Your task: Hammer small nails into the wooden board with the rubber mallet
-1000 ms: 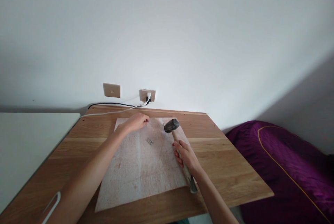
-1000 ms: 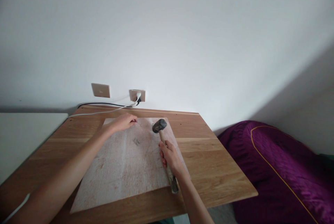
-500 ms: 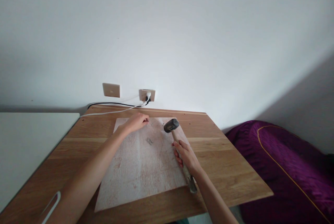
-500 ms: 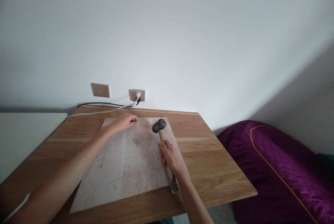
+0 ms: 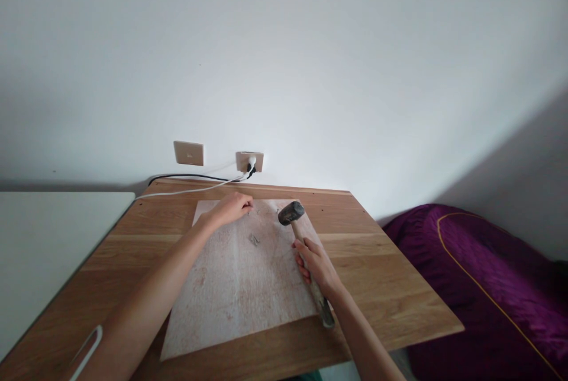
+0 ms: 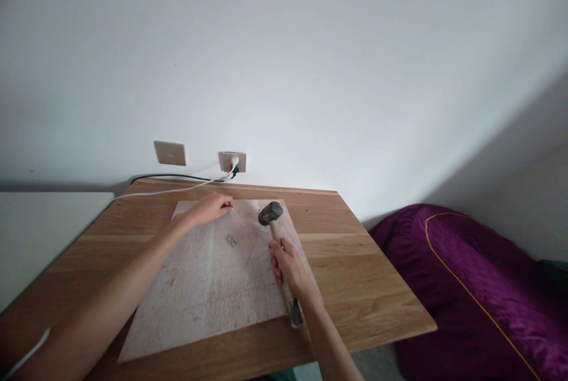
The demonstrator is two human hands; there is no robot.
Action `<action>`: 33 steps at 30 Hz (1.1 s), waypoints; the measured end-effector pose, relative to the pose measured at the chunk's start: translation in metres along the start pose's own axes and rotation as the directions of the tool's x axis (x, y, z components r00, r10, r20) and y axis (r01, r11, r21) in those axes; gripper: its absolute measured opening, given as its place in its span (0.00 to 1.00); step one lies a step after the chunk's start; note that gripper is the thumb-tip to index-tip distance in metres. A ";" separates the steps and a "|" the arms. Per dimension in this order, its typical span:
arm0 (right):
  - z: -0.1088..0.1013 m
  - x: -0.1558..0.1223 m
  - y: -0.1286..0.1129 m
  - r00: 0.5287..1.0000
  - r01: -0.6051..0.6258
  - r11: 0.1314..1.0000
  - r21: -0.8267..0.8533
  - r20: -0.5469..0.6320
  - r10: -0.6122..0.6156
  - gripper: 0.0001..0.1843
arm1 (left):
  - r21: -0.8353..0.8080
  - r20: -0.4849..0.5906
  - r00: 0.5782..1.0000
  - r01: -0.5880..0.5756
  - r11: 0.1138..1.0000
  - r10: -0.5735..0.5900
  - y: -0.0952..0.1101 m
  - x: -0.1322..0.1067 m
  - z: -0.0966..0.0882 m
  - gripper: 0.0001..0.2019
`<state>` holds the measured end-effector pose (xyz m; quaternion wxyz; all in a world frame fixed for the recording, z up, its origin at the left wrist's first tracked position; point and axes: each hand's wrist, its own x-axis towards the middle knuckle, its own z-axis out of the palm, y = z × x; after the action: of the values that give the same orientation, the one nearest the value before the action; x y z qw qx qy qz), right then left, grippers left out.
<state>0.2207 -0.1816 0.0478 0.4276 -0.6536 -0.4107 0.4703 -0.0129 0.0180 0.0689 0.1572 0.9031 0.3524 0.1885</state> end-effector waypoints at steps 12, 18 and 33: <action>0.002 -0.001 -0.006 0.999 -0.029 1.000 -0.012 -0.015 0.029 0.21 | 0.000 -0.009 1.000 0.009 1.000 -0.009 -0.010 0.000 -0.002 0.05; 0.002 -0.002 -0.004 1.000 -0.016 1.000 -0.012 -0.009 0.016 0.22 | -0.021 0.016 1.000 -0.004 1.000 0.005 -0.015 -0.001 -0.005 0.04; 0.002 -0.002 -0.006 1.000 -0.018 0.999 -0.029 -0.009 0.018 0.22 | -0.131 0.018 0.994 -0.100 0.986 0.104 -0.018 0.005 0.006 0.06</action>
<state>0.2178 -0.1816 0.0532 0.4158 -0.6655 -0.4098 0.4652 -0.0168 0.0330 0.0574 0.2100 0.9101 0.2907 0.2076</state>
